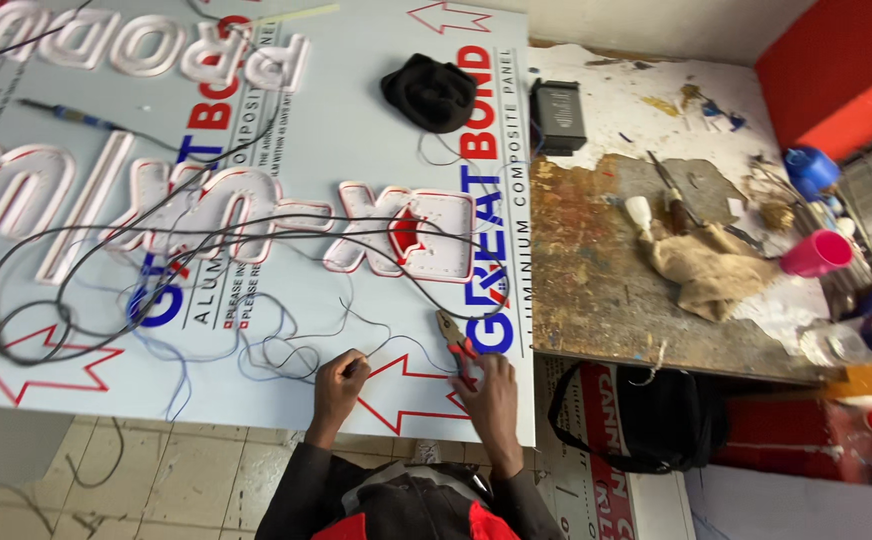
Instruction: The person works on a large white panel with red and blue lettering, using pliers to strip and cut black wires. They repeatedly strip the insulation from wire ends and cut small sections of wire, placing the cut pieces on the panel.
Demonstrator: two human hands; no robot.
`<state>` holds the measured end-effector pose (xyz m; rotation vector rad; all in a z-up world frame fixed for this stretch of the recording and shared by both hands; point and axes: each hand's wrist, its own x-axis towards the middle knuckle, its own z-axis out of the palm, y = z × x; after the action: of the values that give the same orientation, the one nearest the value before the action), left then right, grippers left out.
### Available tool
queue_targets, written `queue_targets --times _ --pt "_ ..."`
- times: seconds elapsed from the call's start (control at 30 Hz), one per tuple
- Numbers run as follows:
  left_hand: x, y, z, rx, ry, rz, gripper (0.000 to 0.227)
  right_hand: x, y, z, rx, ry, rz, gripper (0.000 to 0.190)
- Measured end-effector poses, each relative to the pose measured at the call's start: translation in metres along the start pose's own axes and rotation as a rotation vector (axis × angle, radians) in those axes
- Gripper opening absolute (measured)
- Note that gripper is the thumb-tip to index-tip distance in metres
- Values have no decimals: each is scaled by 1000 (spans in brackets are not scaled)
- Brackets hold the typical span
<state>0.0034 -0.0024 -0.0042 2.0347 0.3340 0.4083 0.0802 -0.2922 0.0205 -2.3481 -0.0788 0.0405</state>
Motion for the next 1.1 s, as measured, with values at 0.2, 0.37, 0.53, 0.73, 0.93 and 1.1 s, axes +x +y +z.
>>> queue_targets --times 0.2,0.37,0.53,0.73,0.93,1.1 --pt "8 35 9 -243 -44 -172 26 -6 1 11 -227 -105 -104 46" --pt "26 48 19 -306 -3 -151 19 -20 -44 -28 -61 -295 -68 26" --pt "54 117 2 -488 116 -134 21 -36 -69 -70 332 -631 296 22" --pt "49 87 8 98 33 -162 22 -62 -73 -93 694 -750 433 16" --pt "32 70 10 43 -232 -401 27 -68 -86 -119 664 -769 516 22" --pt "29 60 17 -274 -179 -511 21 -64 -41 -72 707 -793 280 20"
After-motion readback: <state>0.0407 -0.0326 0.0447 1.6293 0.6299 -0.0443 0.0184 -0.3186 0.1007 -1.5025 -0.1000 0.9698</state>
